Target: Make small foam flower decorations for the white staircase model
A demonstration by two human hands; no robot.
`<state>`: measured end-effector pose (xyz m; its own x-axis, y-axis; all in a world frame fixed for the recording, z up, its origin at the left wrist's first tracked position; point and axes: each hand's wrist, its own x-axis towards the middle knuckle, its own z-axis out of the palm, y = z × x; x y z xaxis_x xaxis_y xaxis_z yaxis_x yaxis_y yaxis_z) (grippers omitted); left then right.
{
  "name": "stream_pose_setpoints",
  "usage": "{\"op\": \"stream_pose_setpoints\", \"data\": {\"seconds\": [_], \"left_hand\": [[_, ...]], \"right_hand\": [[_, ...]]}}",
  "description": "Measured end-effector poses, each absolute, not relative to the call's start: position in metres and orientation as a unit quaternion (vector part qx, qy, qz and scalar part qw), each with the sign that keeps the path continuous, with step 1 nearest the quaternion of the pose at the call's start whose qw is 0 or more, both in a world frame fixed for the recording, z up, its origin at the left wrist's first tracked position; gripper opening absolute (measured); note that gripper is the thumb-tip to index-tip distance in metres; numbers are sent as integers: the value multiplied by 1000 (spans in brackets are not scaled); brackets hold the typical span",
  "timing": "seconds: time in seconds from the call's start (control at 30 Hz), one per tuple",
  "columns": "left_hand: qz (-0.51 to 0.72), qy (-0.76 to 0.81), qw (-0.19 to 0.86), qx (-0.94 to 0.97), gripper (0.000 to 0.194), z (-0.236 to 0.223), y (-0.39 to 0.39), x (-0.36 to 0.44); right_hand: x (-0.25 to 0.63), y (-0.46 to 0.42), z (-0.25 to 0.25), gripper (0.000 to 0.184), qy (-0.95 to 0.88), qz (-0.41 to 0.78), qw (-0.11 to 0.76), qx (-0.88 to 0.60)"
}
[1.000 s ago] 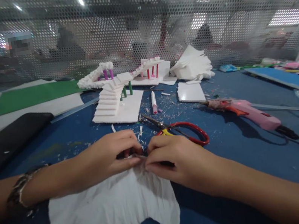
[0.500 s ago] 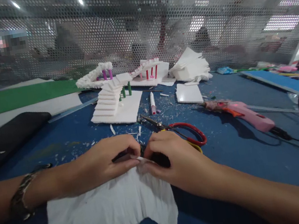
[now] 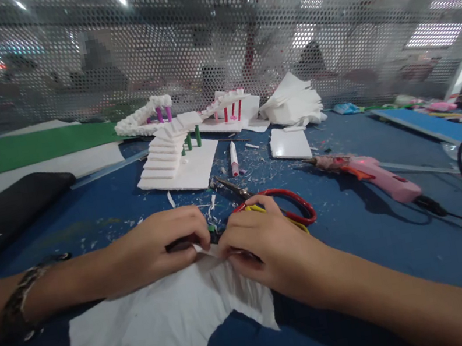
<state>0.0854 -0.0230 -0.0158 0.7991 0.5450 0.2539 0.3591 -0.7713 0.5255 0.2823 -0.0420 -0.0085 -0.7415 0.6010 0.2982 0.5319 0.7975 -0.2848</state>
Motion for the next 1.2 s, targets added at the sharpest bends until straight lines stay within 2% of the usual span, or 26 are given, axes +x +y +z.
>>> {"op": "stream_pose_setpoints", "data": {"seconds": [0.23, 0.47, 0.83, 1.03, 1.13, 1.2], "left_hand": [[163, 234, 227, 931, 9, -12, -24, 84], [145, 233, 249, 929, 7, -12, -20, 82], [154, 275, 234, 920, 14, -14, -22, 84], [153, 262, 226, 926, 14, -12, -23, 84], [164, 253, 217, 928, 13, -12, -24, 83], [181, 251, 216, 926, 17, -11, -25, 83]], "right_hand": [[284, -40, -9, 14, -936, 96, 173, -291], [284, -39, -1, 17, -933, 155, 149, -289], [276, -45, -5, 5, -898, 136, 156, -388], [279, -45, -3, 15, -899, 147, 153, -382], [280, -45, -2, 7, -896, 156, 160, -383], [280, -45, 0, 10, -885, 168, 167, -401]]}}
